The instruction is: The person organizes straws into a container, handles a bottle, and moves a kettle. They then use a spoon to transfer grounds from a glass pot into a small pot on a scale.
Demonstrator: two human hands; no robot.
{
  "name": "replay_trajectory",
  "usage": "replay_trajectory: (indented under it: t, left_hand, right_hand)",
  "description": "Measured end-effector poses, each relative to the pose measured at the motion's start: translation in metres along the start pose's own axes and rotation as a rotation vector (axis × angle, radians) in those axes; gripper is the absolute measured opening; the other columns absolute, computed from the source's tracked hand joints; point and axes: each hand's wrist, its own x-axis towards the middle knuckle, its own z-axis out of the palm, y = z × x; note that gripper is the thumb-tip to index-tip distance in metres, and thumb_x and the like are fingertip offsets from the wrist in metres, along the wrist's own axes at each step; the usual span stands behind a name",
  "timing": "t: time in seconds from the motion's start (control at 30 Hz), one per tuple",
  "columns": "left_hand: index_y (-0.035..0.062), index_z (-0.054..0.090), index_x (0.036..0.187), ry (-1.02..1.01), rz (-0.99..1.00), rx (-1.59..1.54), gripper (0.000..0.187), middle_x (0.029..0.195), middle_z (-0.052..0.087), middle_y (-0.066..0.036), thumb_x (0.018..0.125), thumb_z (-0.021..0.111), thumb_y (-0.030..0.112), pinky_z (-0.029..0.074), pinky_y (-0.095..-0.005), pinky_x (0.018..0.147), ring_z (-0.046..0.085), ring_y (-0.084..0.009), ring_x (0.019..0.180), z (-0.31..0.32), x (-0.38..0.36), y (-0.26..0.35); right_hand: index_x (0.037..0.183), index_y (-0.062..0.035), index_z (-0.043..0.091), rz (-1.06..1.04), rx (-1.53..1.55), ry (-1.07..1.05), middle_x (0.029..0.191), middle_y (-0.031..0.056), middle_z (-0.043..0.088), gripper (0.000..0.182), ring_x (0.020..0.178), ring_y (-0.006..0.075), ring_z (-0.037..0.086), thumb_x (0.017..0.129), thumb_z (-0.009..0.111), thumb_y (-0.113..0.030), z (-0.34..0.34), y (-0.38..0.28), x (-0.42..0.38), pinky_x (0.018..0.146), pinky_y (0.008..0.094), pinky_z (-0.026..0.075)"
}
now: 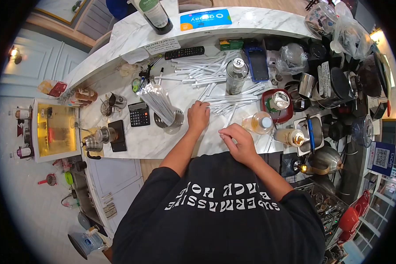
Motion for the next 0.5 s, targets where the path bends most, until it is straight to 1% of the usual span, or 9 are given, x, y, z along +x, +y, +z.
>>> replay_trajectory:
  t: [0.03, 0.07, 0.13, 0.2, 0.27, 0.4, 0.47, 0.5]
  left_hand:
    - [0.0154, 0.073, 0.114, -0.013, 0.014, 0.041, 0.027, 0.105, 0.066, -0.011, 0.087, 0.076, 0.018, 0.05, -0.048, 0.081, 0.066, -0.033, 0.095, 0.003, 0.003, 0.0]
    - [0.0157, 0.074, 0.108, -0.029, 0.029, 0.081, 0.021, 0.102, 0.066, -0.009, 0.087, 0.076, 0.018, 0.048, -0.0477, 0.082, 0.066, -0.0315, 0.093, 0.006, 0.002, 0.001]
    - [0.0158, 0.074, 0.105, -0.037, 0.052, 0.111, 0.019, 0.1, 0.066, -0.008, 0.087, 0.076, 0.018, 0.047, -0.0474, 0.081, 0.066, -0.0308, 0.092, 0.008, 0.003, -0.003]
    - [0.0158, 0.074, 0.102, -0.046, 0.083, 0.143, 0.016, 0.098, 0.067, -0.007, 0.086, 0.077, 0.018, 0.047, -0.0471, 0.08, 0.066, -0.03, 0.092, 0.003, 0.006, -0.005]
    - [0.0157, 0.074, 0.098, -0.026, 0.114, 0.166, 0.01, 0.094, 0.068, -0.006, 0.088, 0.073, 0.019, 0.046, -0.0466, 0.079, 0.066, -0.0286, 0.09, -0.005, 0.002, -0.001]
    - [0.0152, 0.074, 0.094, 0.008, 0.154, 0.238, 0.009, 0.09, 0.07, -0.006, 0.086, 0.075, 0.02, 0.047, -0.0476, 0.076, 0.067, -0.0288, 0.088, -0.003, -0.002, -0.01]
    - [0.0146, 0.072, 0.096, -0.05, 0.165, 0.272, 0.008, 0.089, 0.067, -0.005, 0.091, 0.066, 0.018, 0.046, -0.0471, 0.078, 0.066, -0.0276, 0.088, -0.005, -0.004, -0.013]
    - [0.0146, 0.072, 0.096, -0.05, 0.161, 0.271, 0.008, 0.089, 0.067, -0.005, 0.091, 0.066, 0.018, 0.046, -0.0471, 0.078, 0.066, -0.0276, 0.088, -0.007, -0.003, -0.014]
  right_hand:
    - [0.105, -0.004, 0.072, 0.01, 0.043, 0.01, 0.09, 0.0109, 0.065, 0.016, 0.077, 0.0265, 0.065, 0.09, 0.072, 0.001, -0.001, -0.001, 0.0, 0.069, 0.035, 0.051]
    - [0.105, -0.004, 0.072, 0.011, 0.044, 0.007, 0.09, 0.0109, 0.065, 0.016, 0.077, 0.0265, 0.065, 0.09, 0.072, 0.001, -0.003, 0.0, 0.0, 0.069, 0.035, 0.051]
    - [0.107, -0.0037, 0.072, -0.006, 0.048, 0.021, 0.09, 0.0099, 0.065, 0.018, 0.074, 0.0231, 0.065, 0.09, 0.072, 0.002, -0.006, 0.003, 0.004, 0.067, 0.0325, 0.051]
    - [0.106, -0.0034, 0.072, -0.018, 0.052, 0.034, 0.09, 0.0099, 0.066, 0.018, 0.074, 0.0225, 0.064, 0.09, 0.072, 0.002, -0.007, 0.004, 0.008, 0.067, 0.0319, 0.051]
    - [0.106, -0.0031, 0.072, -0.019, 0.053, 0.041, 0.09, 0.0099, 0.066, 0.017, 0.074, 0.0219, 0.064, 0.09, 0.072, 0.003, -0.007, 0.004, 0.008, 0.067, 0.0314, 0.051]
    - [0.106, -0.0023, 0.072, -0.012, 0.055, 0.042, 0.091, 0.0096, 0.066, 0.017, 0.074, 0.0206, 0.065, 0.09, 0.072, 0.003, -0.008, 0.001, 0.01, 0.068, 0.0308, 0.051]
    - [0.106, -0.002, 0.072, -0.015, 0.058, 0.048, 0.092, 0.0095, 0.066, 0.017, 0.074, 0.0202, 0.065, 0.09, 0.072, 0.003, -0.006, -0.001, 0.01, 0.068, 0.0307, 0.052]
    - [0.106, -0.0019, 0.072, -0.01, 0.048, 0.048, 0.092, 0.0096, 0.066, 0.017, 0.075, 0.0201, 0.065, 0.09, 0.072, 0.004, -0.005, -0.002, 0.009, 0.068, 0.0307, 0.052]
